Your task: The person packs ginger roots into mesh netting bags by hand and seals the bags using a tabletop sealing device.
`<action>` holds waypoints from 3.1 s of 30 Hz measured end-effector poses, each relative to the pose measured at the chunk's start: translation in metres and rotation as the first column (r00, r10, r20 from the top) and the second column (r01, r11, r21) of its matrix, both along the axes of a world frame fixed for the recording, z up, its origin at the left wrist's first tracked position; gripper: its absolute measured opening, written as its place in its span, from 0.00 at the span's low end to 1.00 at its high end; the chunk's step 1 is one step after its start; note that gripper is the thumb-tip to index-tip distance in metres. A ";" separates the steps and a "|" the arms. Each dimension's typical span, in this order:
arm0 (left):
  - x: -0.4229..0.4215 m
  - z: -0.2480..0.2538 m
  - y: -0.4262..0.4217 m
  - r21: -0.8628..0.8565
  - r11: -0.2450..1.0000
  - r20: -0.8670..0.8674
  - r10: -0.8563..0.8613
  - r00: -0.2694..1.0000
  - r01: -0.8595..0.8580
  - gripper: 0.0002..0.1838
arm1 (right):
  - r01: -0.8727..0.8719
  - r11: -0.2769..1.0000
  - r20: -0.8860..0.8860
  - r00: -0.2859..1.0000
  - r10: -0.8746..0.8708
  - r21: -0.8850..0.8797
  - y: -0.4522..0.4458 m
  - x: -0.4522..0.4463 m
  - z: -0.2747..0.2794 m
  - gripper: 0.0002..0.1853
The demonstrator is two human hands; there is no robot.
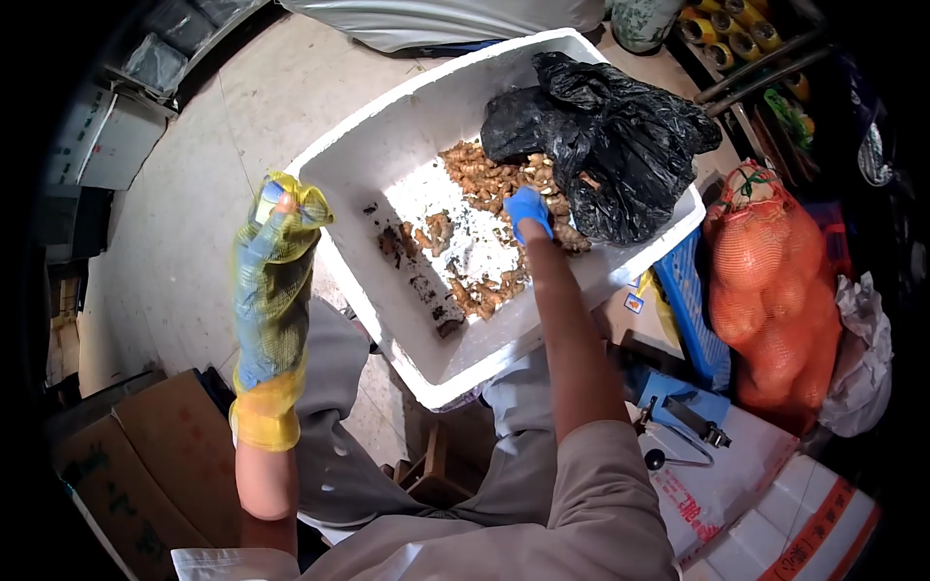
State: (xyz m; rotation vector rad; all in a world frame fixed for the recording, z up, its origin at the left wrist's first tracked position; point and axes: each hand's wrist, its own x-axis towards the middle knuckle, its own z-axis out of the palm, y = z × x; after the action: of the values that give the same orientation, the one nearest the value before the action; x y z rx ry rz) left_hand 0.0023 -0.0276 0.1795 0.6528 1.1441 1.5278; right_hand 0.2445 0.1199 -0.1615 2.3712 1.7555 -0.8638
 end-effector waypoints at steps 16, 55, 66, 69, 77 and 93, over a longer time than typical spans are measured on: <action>-0.016 -0.016 -0.011 -0.107 0.994 0.165 0.017 0.986 0.001 0.17 | -0.204 0.897 0.178 0.974 0.143 0.393 -0.009 0.000 -0.006 0.26; -0.027 -0.005 -0.003 -0.041 0.993 0.312 -0.091 0.946 0.109 0.20 | -0.214 0.854 -0.260 0.892 0.369 0.474 0.033 -0.057 0.115 0.24; -0.028 -0.002 -0.001 -0.173 0.983 0.297 -0.007 0.955 0.061 0.15 | -0.439 0.681 0.101 0.874 0.476 0.586 -0.040 -0.047 0.195 0.24; -0.030 0.000 0.001 -0.152 0.988 0.274 0.026 0.961 0.017 0.15 | -0.655 0.673 0.249 0.754 0.607 0.344 -0.071 -0.068 0.162 0.21; -0.034 -0.007 -0.002 -0.095 0.994 0.341 -0.015 0.940 0.051 0.16 | -0.648 0.746 -0.009 0.754 0.656 0.154 -0.146 -0.108 0.108 0.28; -0.028 -0.005 -0.002 -0.151 0.987 0.267 -0.017 0.964 0.060 0.16 | -0.563 0.825 -0.327 0.771 0.546 0.051 -0.126 -0.117 0.133 0.23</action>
State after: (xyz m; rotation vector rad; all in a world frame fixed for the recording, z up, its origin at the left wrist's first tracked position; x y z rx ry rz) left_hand -0.0254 -0.0293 0.1746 0.3487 1.0283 1.4255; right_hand 0.1273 -0.0061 -0.0290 1.5618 2.3386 -1.2158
